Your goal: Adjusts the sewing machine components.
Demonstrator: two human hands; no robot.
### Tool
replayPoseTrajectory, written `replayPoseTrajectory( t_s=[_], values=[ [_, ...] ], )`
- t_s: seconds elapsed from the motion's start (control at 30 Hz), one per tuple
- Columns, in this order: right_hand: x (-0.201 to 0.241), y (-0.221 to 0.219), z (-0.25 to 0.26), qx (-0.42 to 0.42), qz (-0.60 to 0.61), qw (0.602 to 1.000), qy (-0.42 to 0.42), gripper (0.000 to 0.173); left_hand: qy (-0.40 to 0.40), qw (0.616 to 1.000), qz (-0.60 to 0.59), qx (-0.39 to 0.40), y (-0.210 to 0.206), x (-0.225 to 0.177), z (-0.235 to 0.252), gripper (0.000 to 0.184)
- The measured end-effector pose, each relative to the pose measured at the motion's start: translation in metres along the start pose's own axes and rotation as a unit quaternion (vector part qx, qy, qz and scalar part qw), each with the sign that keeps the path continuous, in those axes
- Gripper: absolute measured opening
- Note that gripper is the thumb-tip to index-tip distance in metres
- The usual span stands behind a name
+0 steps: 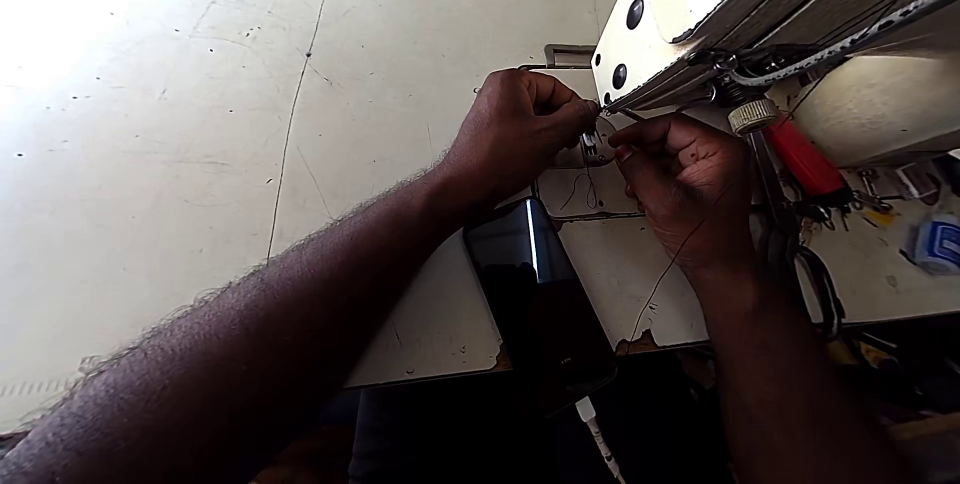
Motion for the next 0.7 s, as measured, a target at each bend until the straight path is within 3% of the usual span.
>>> replayPoseTrajectory(
  t_s=[0.4, 0.7],
  values=[
    [0.0029, -0.0014, 0.0002, 0.031, 0.003, 0.999, 0.032, 0.012, -0.021, 1.000, 0.014, 0.008, -0.0033, 0.0020, 0.0010, 0.019],
    [0.0020, -0.0046, 0.0017, 0.015, -0.030, 0.999, 0.028, 0.001, -0.080, 0.992, 0.089, 0.044, -0.0067, 0.0036, -0.0012, 0.013]
  ],
)
Point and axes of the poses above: each hand's wrist, its own z-axis towards the middle knuckle, its own y-axis out of the back of the hand, x = y × z, the point moved 2 cm from there along z, towards the middle knuckle, and after that the axes turned 5 degrees about y, right-handed, at the moved point
